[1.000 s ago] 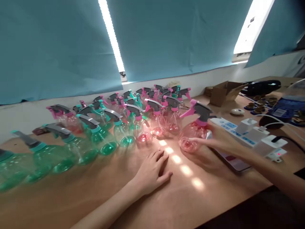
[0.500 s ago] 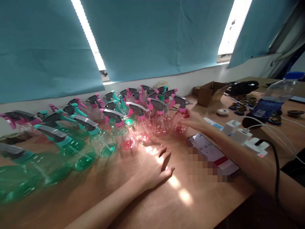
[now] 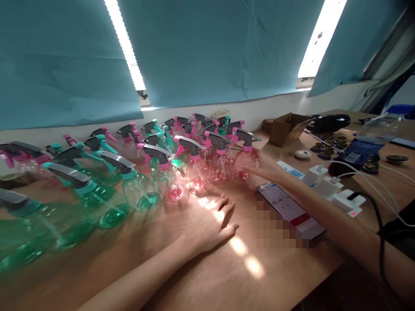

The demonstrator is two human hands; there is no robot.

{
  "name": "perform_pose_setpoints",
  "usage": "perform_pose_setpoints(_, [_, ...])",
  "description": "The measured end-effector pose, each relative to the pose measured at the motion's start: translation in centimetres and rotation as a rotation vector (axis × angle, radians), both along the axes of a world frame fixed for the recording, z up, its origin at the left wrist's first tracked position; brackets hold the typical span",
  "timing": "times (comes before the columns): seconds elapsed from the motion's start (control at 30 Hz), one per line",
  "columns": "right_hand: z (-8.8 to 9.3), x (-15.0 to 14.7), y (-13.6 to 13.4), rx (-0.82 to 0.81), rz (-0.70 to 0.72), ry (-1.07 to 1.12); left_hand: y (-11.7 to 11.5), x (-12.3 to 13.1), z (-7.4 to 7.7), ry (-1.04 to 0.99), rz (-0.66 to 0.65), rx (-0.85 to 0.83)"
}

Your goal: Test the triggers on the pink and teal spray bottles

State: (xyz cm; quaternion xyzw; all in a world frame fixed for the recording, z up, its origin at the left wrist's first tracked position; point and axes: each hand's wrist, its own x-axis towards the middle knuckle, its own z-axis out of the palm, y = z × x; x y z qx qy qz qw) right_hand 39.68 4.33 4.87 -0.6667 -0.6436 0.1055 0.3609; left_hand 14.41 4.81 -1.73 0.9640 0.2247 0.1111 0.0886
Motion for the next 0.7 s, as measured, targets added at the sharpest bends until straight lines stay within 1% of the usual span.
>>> perform_pose_setpoints(0.03, [-0.2, -0.1, -0.5, 0.003, -0.032, -0.004, -0.1, -0.2, 0.1, -0.002, -0.005, 0.003])
perform_pose_setpoints(0.1, [-0.8, -0.8, -1.6, 0.014, -0.147, -0.028, -0.2, -0.9, 0.5, -0.008, -0.009, -0.001])
perform_pose_setpoints(0.13, [-1.2, -1.4, -2.3, 0.028, -0.170, -0.044, -0.4, -1.4, 0.7, -0.012, -0.007, -0.007])
perform_pose_setpoints(0.2, [-2.0, -3.4, -3.6, 0.120, -0.123, -0.090, -0.7, -2.9, 1.1, -0.026, 0.003, -0.021])
perform_pose_setpoints(0.27, [-2.7, -6.3, -4.8, 0.166, -0.015, -0.085, -1.1, -5.0, 1.2, -0.044, 0.029, -0.028])
perform_pose_setpoints(0.3, [-2.9, -7.9, -5.2, 0.164, 0.044, -0.064, -1.3, -6.3, 1.2, -0.054, 0.048, -0.027])
perform_pose_setpoints(0.4, [-3.3, -13.2, -5.6, 0.105, 0.308, -0.013, -2.3, -10.6, 1.1, -0.066, 0.114, -0.011])
perform_pose_setpoints(0.43, [-3.2, -15.1, -5.5, 0.067, 0.398, -0.035, -2.7, -12.3, 1.1, -0.070, 0.136, -0.007])
perform_pose_setpoints(0.47, [-3.1, -16.9, -5.3, 0.068, 0.484, -0.083, -3.2, -14.0, 1.2, -0.078, 0.160, -0.004])
perform_pose_setpoints(0.53, [-3.0, -20.7, -4.7, 0.088, 0.638, -0.173, -4.3, -17.5, 1.5, -0.102, 0.216, 0.001])
perform_pose_setpoints(0.57, [-3.0, -22.7, -4.4, 0.114, 0.710, -0.185, -4.9, -19.3, 1.6, -0.113, 0.245, 0.001])
perform_pose_setpoints(0.6, [-3.0, -24.7, -4.0, 0.127, 0.772, -0.174, -5.5, -21.2, 1.7, -0.121, 0.276, 0.001])
perform_pose_setpoints(0.67, [-3.3, -28.9, -3.1, 0.164, 0.914, -0.051, -6.6, -24.9, 1.9, -0.121, 0.345, 0.002])
perform_pose_setpoints(0.7, [-3.6, -31.0, -2.7, 0.172, 0.962, -0.022, -7.2, -26.8, 1.9, -0.118, 0.389, 0.004])
